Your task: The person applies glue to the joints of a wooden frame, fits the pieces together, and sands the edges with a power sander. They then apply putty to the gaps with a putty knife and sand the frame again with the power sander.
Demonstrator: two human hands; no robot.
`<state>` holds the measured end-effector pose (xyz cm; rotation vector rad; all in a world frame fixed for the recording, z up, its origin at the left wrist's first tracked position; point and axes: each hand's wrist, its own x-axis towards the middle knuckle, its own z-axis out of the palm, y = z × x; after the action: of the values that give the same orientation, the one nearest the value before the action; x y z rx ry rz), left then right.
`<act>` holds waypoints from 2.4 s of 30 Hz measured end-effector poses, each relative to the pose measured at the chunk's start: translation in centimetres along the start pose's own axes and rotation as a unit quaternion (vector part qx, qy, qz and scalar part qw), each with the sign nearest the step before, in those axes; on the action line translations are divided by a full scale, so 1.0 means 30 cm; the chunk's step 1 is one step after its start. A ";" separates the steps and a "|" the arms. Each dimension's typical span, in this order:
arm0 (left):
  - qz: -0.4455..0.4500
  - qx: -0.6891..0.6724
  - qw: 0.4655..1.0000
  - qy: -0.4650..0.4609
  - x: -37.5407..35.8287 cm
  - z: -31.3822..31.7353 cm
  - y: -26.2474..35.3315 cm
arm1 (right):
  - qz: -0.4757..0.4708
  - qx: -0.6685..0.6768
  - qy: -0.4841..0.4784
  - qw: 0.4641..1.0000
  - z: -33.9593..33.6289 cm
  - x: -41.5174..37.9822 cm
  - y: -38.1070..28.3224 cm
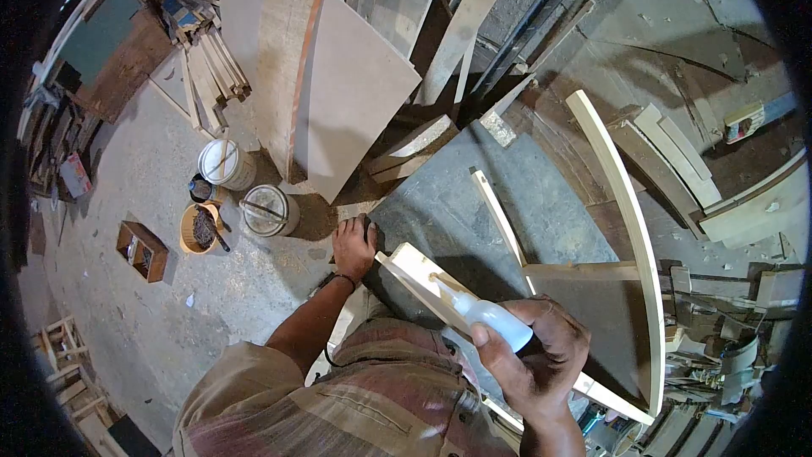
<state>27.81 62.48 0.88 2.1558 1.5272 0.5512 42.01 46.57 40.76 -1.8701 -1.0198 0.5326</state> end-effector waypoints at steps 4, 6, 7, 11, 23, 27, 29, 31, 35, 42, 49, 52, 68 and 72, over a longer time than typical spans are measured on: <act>0.006 0.010 1.000 0.016 -0.001 0.021 -0.010 | -0.009 -0.002 0.009 1.000 0.002 -0.002 0.007; 0.005 0.016 1.000 0.019 -0.004 0.028 -0.012 | -0.013 0.000 0.014 1.000 0.003 -0.004 0.013; 0.005 0.019 1.000 0.021 -0.004 0.029 -0.012 | -0.018 -0.008 0.019 1.000 0.000 -0.005 0.020; -0.004 0.026 1.000 0.008 -0.003 0.024 -0.007 | 0.000 0.009 0.035 0.999 -0.001 -0.015 0.005; 0.004 0.015 1.000 -0.006 -0.010 0.020 -0.016 | 0.001 0.098 0.108 0.989 -0.103 -0.206 0.042; 0.026 -0.033 0.999 -0.034 -0.008 0.025 -0.065 | -0.017 0.134 0.160 0.978 -0.194 -0.373 0.082; 0.014 -0.030 0.999 -0.022 -0.053 -0.007 -0.071 | -0.053 0.110 0.204 0.971 -0.252 -0.490 0.167; 0.007 -0.025 1.000 -0.010 -0.120 -0.031 -0.097 | -0.020 0.080 0.240 0.967 -0.321 -0.630 0.210; -0.046 -0.029 0.994 0.095 -0.406 0.062 -0.265 | 0.029 0.088 0.308 0.947 -0.448 -1.011 0.357; -0.032 0.088 0.818 -0.568 -1.098 0.108 -0.421 | 0.178 0.135 0.534 0.815 -0.579 -1.924 0.627; 0.173 0.077 0.768 -0.612 -1.189 0.164 -0.464 | 0.218 0.172 0.603 0.748 -0.514 -2.301 0.701; 0.224 0.136 0.759 -0.596 -1.095 0.208 -0.377 | 0.257 0.165 0.609 0.732 -0.471 -2.404 0.777; 0.177 -0.048 0.836 -0.517 -1.141 0.545 0.033 | 0.198 0.090 0.634 0.742 -0.790 -2.286 1.045; 0.083 -0.087 0.870 -0.478 -1.224 0.431 0.023 | 0.216 0.042 0.602 0.768 -0.989 -2.301 1.266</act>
<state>24.06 25.88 -11.89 1.9299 0.7082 -0.3213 40.27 -34.72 18.92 -1.8254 0.3026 -0.4074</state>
